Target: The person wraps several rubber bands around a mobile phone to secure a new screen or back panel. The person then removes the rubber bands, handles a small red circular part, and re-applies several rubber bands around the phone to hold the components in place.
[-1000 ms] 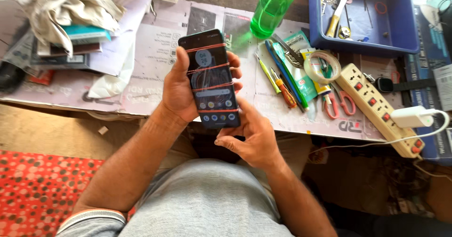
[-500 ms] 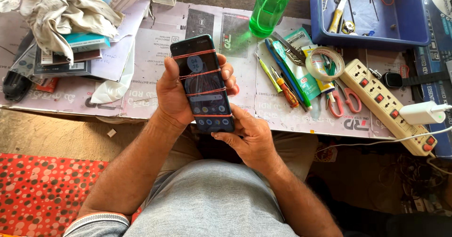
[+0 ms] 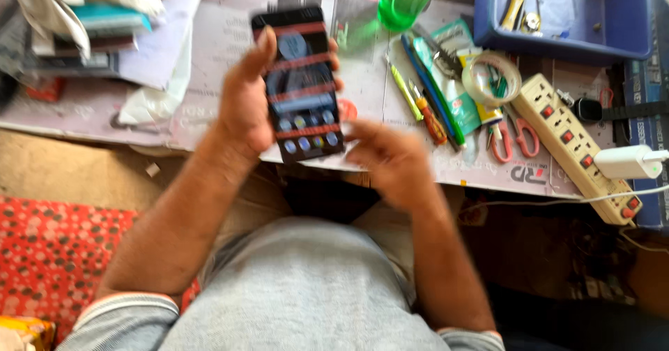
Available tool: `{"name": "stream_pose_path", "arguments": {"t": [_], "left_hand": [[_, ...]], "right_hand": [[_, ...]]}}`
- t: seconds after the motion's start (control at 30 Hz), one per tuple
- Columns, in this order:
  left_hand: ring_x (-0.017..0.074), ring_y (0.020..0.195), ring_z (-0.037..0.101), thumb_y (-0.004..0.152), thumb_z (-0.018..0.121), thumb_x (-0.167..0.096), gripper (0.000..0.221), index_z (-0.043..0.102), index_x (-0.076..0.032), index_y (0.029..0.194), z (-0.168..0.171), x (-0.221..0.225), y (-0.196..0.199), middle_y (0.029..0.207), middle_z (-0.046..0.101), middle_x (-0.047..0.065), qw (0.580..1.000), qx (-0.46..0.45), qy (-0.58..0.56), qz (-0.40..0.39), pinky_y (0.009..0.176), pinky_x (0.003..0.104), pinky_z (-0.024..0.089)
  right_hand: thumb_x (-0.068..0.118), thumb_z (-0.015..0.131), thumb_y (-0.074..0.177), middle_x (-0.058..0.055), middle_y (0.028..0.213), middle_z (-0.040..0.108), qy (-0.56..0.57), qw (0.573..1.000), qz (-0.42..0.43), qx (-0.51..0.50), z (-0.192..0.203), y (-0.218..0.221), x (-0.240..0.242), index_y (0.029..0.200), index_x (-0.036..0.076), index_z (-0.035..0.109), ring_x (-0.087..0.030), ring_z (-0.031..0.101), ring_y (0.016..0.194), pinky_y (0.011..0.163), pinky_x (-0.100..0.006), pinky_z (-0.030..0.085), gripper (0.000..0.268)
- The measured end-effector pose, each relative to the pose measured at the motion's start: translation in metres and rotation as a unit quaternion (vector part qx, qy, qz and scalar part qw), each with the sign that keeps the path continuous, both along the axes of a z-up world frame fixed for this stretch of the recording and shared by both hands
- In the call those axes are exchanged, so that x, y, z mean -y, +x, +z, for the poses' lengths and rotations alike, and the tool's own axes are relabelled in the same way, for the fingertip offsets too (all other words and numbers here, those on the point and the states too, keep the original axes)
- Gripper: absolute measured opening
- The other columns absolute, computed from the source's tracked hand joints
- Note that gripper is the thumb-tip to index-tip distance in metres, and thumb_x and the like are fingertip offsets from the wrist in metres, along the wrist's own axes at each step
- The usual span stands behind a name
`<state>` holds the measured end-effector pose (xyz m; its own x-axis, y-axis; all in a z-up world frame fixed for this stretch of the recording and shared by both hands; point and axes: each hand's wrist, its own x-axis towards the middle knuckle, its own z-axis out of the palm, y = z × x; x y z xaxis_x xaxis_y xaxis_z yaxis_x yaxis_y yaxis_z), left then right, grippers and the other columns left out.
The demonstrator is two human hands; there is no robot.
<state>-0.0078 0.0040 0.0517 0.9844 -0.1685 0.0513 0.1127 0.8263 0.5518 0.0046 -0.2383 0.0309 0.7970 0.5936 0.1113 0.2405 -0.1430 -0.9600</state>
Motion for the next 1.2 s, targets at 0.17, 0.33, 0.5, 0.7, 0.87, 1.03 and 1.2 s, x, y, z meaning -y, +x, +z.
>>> {"name": "stream_pose_path", "arguments": {"t": [0.17,0.33,0.5,0.7,0.87,1.03,1.2], "left_hand": [[0.0288,0.098,0.075,0.093,0.075,-0.039,0.050,0.065,0.001,0.120,-0.011,-0.024,0.006,0.108,0.073,0.015,0.991,-0.057,0.096,0.074,0.084,0.050,0.066],[0.0292,0.089,0.077,0.090,0.071,-0.021,0.035,0.066,0.004,0.114,-0.015,-0.025,0.010,0.101,0.074,0.017,0.980,-0.115,0.134,0.094,0.076,0.049,0.068],[0.0278,0.085,0.077,0.087,0.068,-0.013,0.030,0.066,0.004,0.112,-0.014,-0.020,0.009,0.097,0.072,0.016,0.967,-0.140,0.185,0.102,0.071,0.048,0.068],[0.0232,0.085,0.076,0.084,0.070,-0.010,0.030,0.065,0.004,0.110,-0.013,-0.021,0.014,0.098,0.072,0.014,0.955,-0.157,0.227,0.107,0.076,0.043,0.069],[0.0169,0.081,0.072,0.081,0.071,-0.013,0.032,0.069,0.002,0.109,-0.017,-0.016,0.021,0.098,0.072,0.012,0.905,-0.145,0.380,0.128,0.066,0.036,0.062],[0.0205,0.076,0.072,0.075,0.074,-0.012,0.036,0.071,0.000,0.109,-0.026,-0.008,0.033,0.090,0.075,0.012,0.876,-0.123,0.450,0.124,0.064,0.039,0.061],[0.0278,0.083,0.075,0.077,0.084,-0.024,0.039,0.074,0.000,0.105,-0.035,-0.020,0.045,0.091,0.075,0.017,0.666,-0.006,0.726,0.171,0.077,0.040,0.059]], "right_hand": [[0.004,0.076,0.091,-0.018,0.100,0.075,-0.202,0.952,-0.101,0.206,0.028,0.033,-0.001,0.115,0.003,0.074,-0.025,0.074,0.082,0.072,-0.036,0.057,0.025],[0.017,0.074,0.089,-0.016,0.099,0.073,-0.292,0.922,-0.033,0.253,0.028,0.055,-0.032,0.106,0.006,0.078,-0.036,0.070,0.088,0.080,-0.045,0.054,0.021],[0.016,0.069,0.090,-0.016,0.100,0.071,-0.350,0.901,0.006,0.257,0.024,0.064,-0.044,0.096,0.007,0.079,-0.036,0.067,0.096,0.086,-0.048,0.052,0.015],[0.016,0.066,0.095,-0.021,0.101,0.068,-0.392,0.888,0.012,0.239,0.023,0.065,-0.049,0.095,0.001,0.073,-0.038,0.065,0.098,0.088,-0.049,0.050,0.016],[0.011,0.070,0.088,-0.014,0.091,0.075,-0.335,0.934,-0.016,0.122,0.034,0.071,-0.033,0.101,0.001,0.070,-0.023,0.074,0.081,0.076,-0.037,0.058,0.017],[0.006,0.075,0.087,-0.009,0.091,0.078,-0.262,0.955,-0.007,0.136,0.036,0.074,-0.017,0.109,0.002,0.073,-0.016,0.070,0.077,0.070,-0.032,0.057,0.022],[0.005,0.074,0.088,-0.009,0.087,0.078,-0.262,0.955,-0.020,0.139,0.035,0.070,-0.012,0.112,0.004,0.075,-0.013,0.067,0.072,0.066,-0.030,0.055,0.024]]}}
